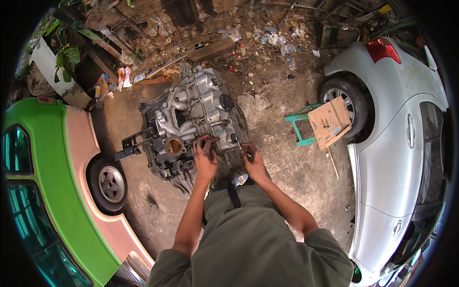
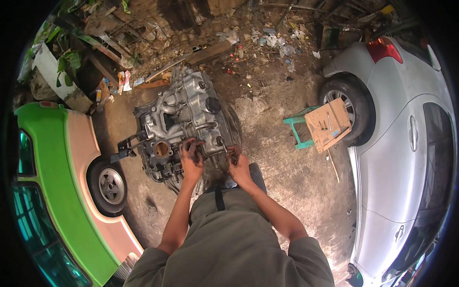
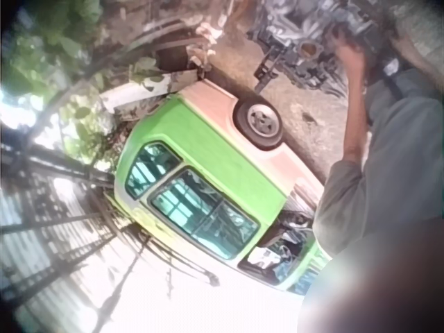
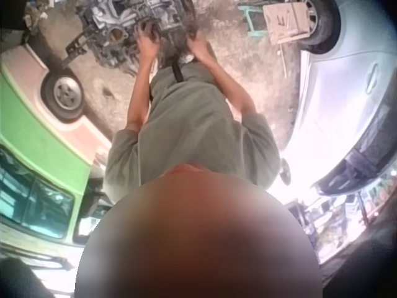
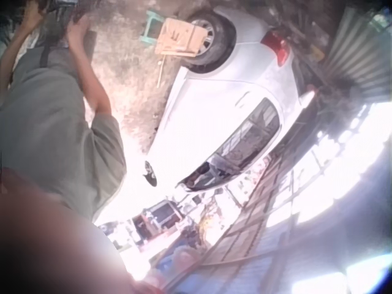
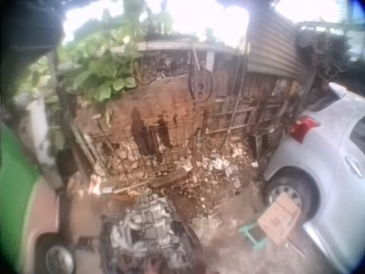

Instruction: The person uses a wrench to loosen and tighten bolts on a car engine block resting on the ground. They repeatedly adjust the wrench and reposition their hands while working on the same bolt locations.

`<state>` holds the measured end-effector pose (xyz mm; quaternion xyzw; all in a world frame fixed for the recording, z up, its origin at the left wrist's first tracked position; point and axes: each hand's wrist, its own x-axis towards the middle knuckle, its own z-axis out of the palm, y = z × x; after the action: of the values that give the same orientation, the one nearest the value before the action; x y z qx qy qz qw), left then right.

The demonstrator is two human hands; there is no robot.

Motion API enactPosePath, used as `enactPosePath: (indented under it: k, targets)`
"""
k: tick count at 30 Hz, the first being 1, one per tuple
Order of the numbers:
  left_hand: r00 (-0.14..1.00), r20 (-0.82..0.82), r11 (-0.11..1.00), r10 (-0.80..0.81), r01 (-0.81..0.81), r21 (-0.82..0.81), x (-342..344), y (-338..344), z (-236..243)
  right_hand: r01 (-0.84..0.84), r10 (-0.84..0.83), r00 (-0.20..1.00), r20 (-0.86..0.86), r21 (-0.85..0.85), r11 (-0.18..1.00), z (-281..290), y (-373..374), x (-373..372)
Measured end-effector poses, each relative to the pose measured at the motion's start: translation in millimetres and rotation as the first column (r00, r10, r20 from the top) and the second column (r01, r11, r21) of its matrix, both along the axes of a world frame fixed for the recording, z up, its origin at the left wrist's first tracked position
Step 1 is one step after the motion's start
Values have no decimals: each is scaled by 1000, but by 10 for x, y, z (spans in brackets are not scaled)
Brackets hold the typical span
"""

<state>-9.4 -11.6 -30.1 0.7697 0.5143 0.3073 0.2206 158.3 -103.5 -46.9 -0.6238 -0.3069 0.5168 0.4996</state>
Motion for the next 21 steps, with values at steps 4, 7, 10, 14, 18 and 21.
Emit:
enactPosePath:
  k: [4,7,10,14,18,21]
  targets:
    - [1000,-19,1000,-2,2,-1,-11,0,4,93,-96,983,157,27,995,1,18,-52]
    - [1000,-29,1000,-9,9,16,-15,11,2,120,-123,985,121,35,992,-39,-35,113]
    - [1000,-13,1000,1,0,28,-14,-3,-10,101,-99,995,-32,66,993,-95,-81,278]
    - [1000,8,1000,-7,7,13,-11,2,-25,39,-38,999,-7,81,996,-282,111,363]
    - [1000,-3,999,-19,19,31,-16,13,-21,-26,25,1000,11,103,994,-414,292,421]
    - [1000,2,1000,-16,16,25,-16,12,-21,-27,27,1000,0,127,992,-412,327,416]
